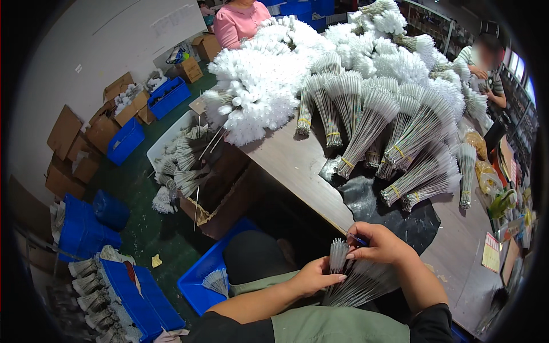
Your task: Trimming excess bristles from circular brush components using scissors in a factory setting.
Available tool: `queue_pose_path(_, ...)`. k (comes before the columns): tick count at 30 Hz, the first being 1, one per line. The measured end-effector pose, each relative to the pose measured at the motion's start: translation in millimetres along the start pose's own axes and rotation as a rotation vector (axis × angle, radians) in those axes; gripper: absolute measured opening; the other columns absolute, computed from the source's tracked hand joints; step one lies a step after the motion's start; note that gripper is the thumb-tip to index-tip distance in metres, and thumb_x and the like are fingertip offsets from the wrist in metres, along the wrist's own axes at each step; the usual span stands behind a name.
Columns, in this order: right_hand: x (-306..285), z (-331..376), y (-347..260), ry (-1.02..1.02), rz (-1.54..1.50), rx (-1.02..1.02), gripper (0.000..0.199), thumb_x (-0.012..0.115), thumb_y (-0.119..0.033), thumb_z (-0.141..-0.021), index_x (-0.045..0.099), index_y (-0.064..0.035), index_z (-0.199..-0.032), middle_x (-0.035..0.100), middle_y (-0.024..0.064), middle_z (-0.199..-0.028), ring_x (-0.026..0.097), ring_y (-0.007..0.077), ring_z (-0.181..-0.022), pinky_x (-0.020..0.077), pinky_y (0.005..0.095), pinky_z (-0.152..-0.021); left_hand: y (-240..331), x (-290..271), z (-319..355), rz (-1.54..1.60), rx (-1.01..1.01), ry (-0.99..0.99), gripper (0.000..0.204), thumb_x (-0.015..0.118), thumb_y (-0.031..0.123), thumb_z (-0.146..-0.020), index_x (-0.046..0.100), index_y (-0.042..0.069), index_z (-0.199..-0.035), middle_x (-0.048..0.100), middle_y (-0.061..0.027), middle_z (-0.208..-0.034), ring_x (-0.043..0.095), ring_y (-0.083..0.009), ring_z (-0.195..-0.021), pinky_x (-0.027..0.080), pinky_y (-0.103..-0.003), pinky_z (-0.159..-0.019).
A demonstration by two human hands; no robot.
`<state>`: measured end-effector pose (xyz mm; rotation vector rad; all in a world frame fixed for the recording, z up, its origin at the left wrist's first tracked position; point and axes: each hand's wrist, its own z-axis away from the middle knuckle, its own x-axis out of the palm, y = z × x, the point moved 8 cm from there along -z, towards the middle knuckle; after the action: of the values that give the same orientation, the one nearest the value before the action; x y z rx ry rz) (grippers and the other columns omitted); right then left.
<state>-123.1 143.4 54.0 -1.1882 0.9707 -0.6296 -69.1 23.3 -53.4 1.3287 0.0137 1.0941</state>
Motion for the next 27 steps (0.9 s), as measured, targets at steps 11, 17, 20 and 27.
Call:
queue_pose_path(11, 5, 8, -1, -0.050, 0.015, -0.052, 0.026, 0.073, 0.000, -0.077, 0.058, -0.0039, -0.098, 0.061, 0.0005, -0.085, 0.057, 0.0076, -0.081, 0.0472, 0.0246, -0.075, 0, 5, 4, -0.077, 0.012, -0.071, 0.043, 0.067, 0.006, -0.088, 0.049, 0.002, -0.127, 0.058, -0.0036, -0.112, 0.058, -0.0118, -0.101, 0.049, -0.030, -0.091)
queue_pose_path(17, 7, 16, 3, -0.059, -0.057, -0.025, 0.021, 0.071, 0.004, -0.078, 0.057, -0.0019, -0.092, 0.060, 0.0001, -0.087, 0.057, 0.0067, -0.083, 0.0478, 0.0233, -0.076, -1, 11, 11, -0.005, -0.021, -0.080, 0.041, 0.066, 0.003, -0.087, 0.050, 0.002, -0.124, 0.060, -0.0059, -0.108, 0.062, -0.0155, -0.097, 0.052, -0.033, -0.088)
queue_pose_path(20, 4, 13, 2, -0.038, -0.048, -0.019, 0.021, 0.071, 0.001, -0.077, 0.059, -0.0023, -0.093, 0.060, 0.0007, -0.087, 0.057, 0.0075, -0.082, 0.0478, 0.0242, -0.075, -7, 2, 4, 0.145, -0.001, -0.130, 0.038, 0.068, 0.002, -0.084, 0.053, 0.002, -0.118, 0.063, -0.0088, -0.101, 0.064, -0.0200, -0.094, 0.053, -0.037, -0.085)
queue_pose_path(27, 2, -4, 9, -0.067, -0.021, -0.085, 0.021, 0.071, 0.001, -0.077, 0.055, -0.0015, -0.091, 0.055, -0.0021, -0.084, 0.051, 0.0058, -0.080, 0.0452, 0.0236, -0.072, 17, -2, 8, 0.074, 0.060, 0.101, 0.036, 0.064, -0.004, -0.082, 0.050, -0.002, -0.116, 0.061, -0.0093, -0.100, 0.064, -0.0188, -0.085, 0.055, -0.036, -0.079)
